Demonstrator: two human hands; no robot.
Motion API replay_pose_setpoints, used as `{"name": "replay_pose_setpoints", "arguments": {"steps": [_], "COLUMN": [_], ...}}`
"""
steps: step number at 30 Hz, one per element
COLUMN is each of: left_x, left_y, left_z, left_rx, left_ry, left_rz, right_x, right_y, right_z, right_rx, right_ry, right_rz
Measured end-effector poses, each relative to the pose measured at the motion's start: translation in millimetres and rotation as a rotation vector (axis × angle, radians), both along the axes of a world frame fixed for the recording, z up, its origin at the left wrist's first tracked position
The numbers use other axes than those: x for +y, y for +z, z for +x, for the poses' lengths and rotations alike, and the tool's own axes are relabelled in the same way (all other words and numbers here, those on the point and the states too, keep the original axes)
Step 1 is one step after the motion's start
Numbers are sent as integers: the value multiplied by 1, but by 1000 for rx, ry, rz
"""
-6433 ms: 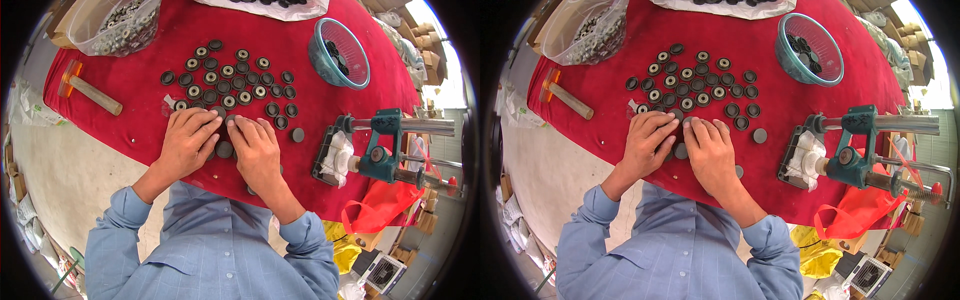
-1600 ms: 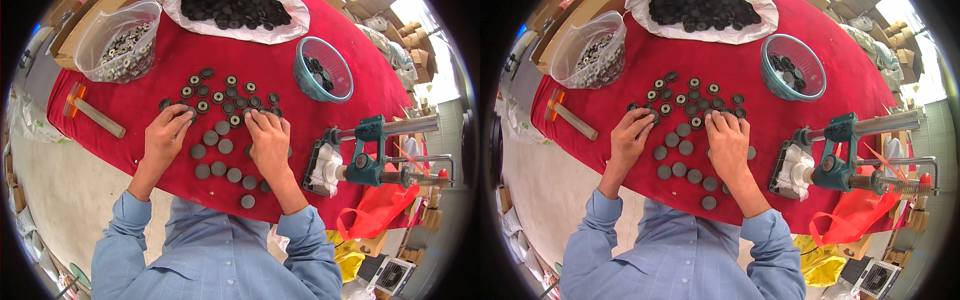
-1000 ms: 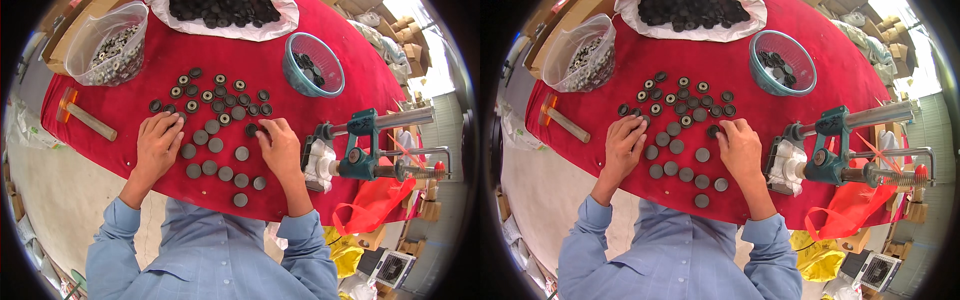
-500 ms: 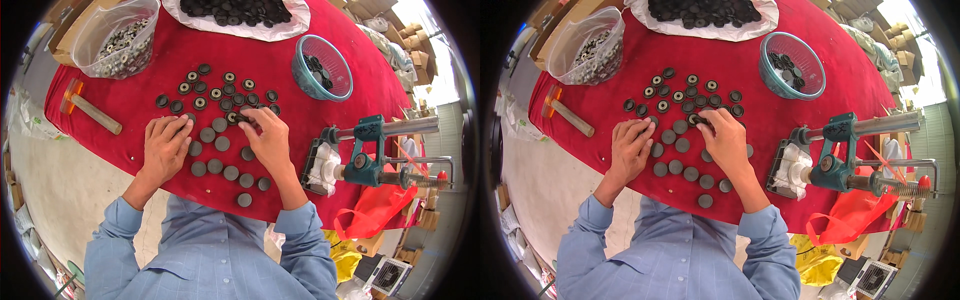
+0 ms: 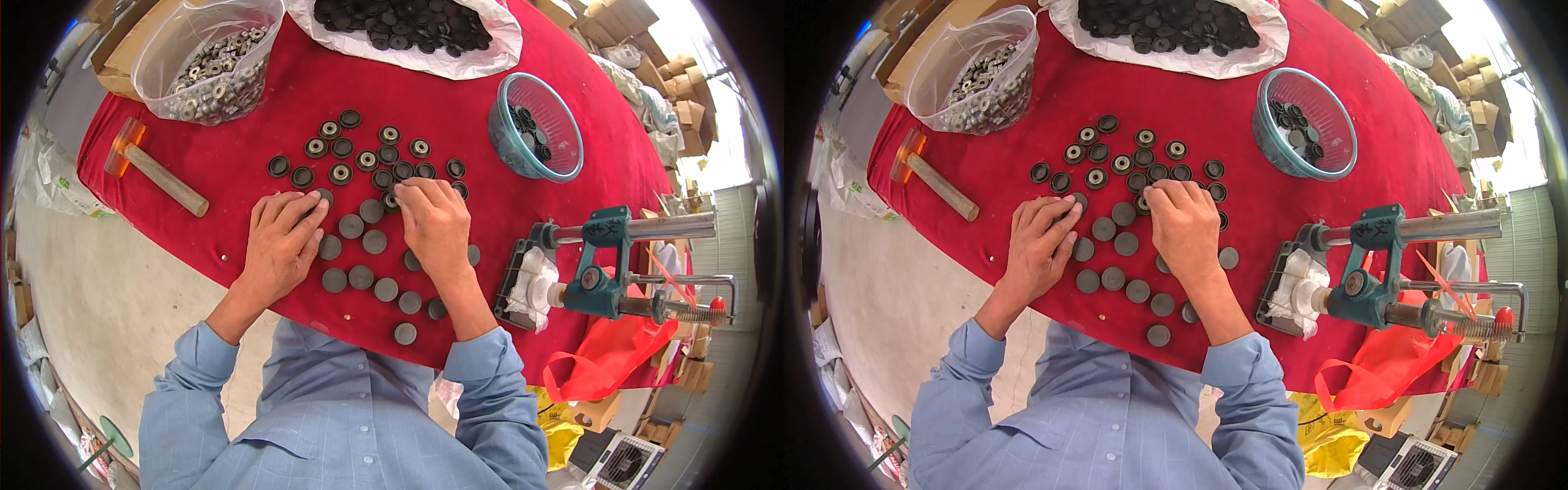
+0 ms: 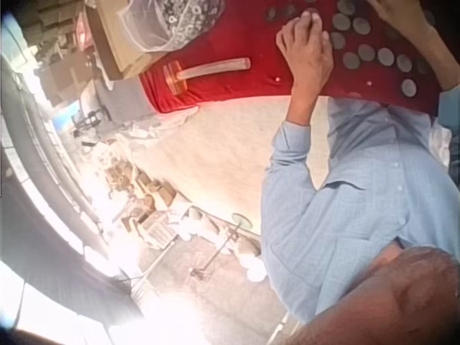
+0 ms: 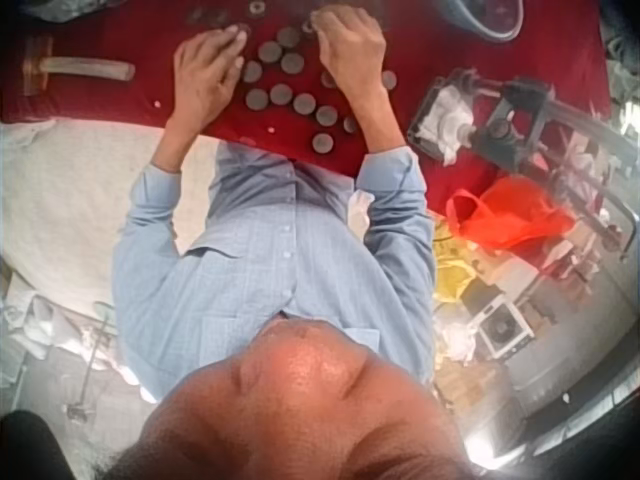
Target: The person assembles small circular magnets with metal rings by hand on a red table. They pick up the components, fit them together, and occasionally use a rubber mallet to tap the assembled units. The person also organizes the finished items into neat rows on the table.
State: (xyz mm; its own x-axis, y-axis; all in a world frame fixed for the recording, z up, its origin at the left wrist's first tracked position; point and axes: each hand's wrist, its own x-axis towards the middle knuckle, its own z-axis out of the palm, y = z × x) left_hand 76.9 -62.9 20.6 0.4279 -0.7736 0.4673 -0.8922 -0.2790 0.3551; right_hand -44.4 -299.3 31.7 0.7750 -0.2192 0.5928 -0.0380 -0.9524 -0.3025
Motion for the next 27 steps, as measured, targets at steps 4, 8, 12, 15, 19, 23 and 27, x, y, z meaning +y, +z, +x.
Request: {"name": "replay_pose_setpoints", "arguments": {"steps": [4, 8, 12, 15, 19, 23, 27], "left_x": [-1, -2, -2, -1, -1, -17, -24], "left_y": [0, 0, -2, 0, 13, 15, 8], "left_z": [1, 1, 1, 0, 9, 38, 54], "left_rx": [8, 7, -20, 22, 114, -17, -31], "left_ry": [-3, 4, 3, -1, 64, 180, 139], "left_rz": [5, 7, 0, -12, -105, -82, 10], "right_x": [2, 3, 7, 10, 24, 26, 11], "right_y": [-4, -4, 0, -2, -2, 4, 11], "right_z": [-2, -6, -12, -16, -31, -29, -22], "right_rx": [51, 85, 124, 142, 177, 198, 166], "right_ry": [64, 70, 84, 60, -14, -32, -19], "right_rz": [-59, -84, -132, -135, -178, -191, -53]}}
